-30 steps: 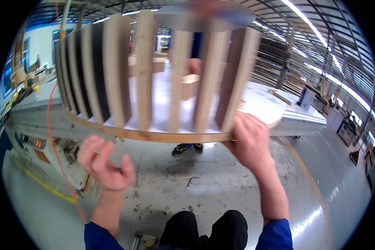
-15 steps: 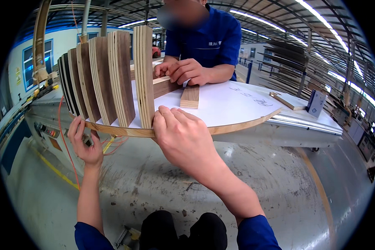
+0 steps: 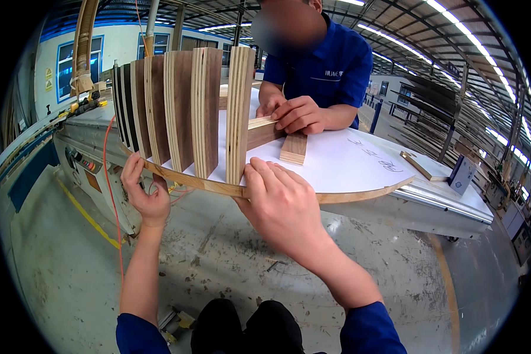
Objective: The person assembles a curved wooden structure by placing vertical slats into a base and securing them with a pneumatic nail gun. The person repeatedly positions slats and fastens them to the base, working alongside a coworker in a workshop.
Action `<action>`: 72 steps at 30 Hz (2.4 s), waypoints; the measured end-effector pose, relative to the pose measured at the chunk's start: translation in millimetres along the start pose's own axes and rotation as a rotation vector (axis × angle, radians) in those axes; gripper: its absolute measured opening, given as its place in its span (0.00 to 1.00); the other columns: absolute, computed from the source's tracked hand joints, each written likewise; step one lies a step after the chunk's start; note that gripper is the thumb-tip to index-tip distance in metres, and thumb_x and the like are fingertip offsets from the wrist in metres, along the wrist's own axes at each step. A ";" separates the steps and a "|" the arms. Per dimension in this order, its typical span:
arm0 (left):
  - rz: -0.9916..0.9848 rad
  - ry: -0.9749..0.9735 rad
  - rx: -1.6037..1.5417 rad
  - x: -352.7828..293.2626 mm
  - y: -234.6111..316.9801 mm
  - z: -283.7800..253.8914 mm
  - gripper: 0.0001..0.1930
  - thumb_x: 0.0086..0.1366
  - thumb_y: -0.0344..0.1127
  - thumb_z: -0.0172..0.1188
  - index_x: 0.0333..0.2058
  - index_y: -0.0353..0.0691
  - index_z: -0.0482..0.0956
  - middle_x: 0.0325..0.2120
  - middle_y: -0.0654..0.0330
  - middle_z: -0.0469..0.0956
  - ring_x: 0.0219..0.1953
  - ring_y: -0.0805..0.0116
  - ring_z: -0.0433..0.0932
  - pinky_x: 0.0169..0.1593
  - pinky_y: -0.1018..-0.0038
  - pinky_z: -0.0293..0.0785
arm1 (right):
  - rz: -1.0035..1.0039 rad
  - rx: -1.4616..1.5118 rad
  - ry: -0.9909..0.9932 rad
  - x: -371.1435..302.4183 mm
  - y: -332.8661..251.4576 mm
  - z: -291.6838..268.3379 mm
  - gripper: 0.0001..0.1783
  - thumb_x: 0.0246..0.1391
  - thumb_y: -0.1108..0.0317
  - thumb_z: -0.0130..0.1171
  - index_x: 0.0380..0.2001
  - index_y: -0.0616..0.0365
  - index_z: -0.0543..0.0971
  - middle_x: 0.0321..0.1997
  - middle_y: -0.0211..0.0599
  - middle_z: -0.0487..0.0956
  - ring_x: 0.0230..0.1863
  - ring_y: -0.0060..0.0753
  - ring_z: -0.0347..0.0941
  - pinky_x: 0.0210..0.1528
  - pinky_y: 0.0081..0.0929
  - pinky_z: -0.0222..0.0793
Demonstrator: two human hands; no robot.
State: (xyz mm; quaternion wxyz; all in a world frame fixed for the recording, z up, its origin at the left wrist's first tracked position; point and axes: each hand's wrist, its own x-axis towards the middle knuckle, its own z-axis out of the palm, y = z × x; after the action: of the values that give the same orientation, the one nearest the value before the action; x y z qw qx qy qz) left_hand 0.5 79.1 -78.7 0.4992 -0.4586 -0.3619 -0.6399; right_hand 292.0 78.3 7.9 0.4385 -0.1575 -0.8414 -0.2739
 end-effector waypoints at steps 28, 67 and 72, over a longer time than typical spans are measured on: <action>-0.052 -0.052 -0.054 29.0 -1.5 -14.7 0.30 0.44 0.20 0.70 0.49 0.39 0.72 0.46 0.55 0.75 0.44 0.55 0.72 0.46 0.65 0.68 | -0.140 0.191 -0.380 77.9 69.6 9.8 0.20 0.51 0.71 0.67 0.49 0.49 0.85 0.36 0.44 0.85 0.37 0.43 0.81 0.49 0.35 0.75; -0.147 -0.078 -0.100 32.4 4.2 -22.0 0.27 0.44 0.18 0.69 0.46 0.37 0.71 0.43 0.54 0.74 0.48 0.52 0.73 0.53 0.61 0.67 | 0.556 0.867 -0.131 53.2 17.9 -24.8 0.13 0.65 0.67 0.55 0.49 0.63 0.71 0.40 0.33 0.77 0.41 0.22 0.74 0.46 0.27 0.72; -0.166 -0.094 -0.123 25.9 4.2 -17.2 0.27 0.45 0.17 0.67 0.46 0.36 0.71 0.44 0.54 0.74 0.47 0.53 0.73 0.53 0.63 0.68 | 0.381 0.872 -0.182 50.8 31.8 -15.3 0.23 0.71 0.61 0.51 0.61 0.64 0.65 0.54 0.40 0.76 0.58 0.28 0.72 0.63 0.34 0.67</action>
State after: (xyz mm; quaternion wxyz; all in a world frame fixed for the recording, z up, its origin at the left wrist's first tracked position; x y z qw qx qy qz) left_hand -1.4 54.3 -59.6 0.3980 -0.4865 -0.3818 -0.6776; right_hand 289.3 95.9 67.2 0.4306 -0.1336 -0.8688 0.2046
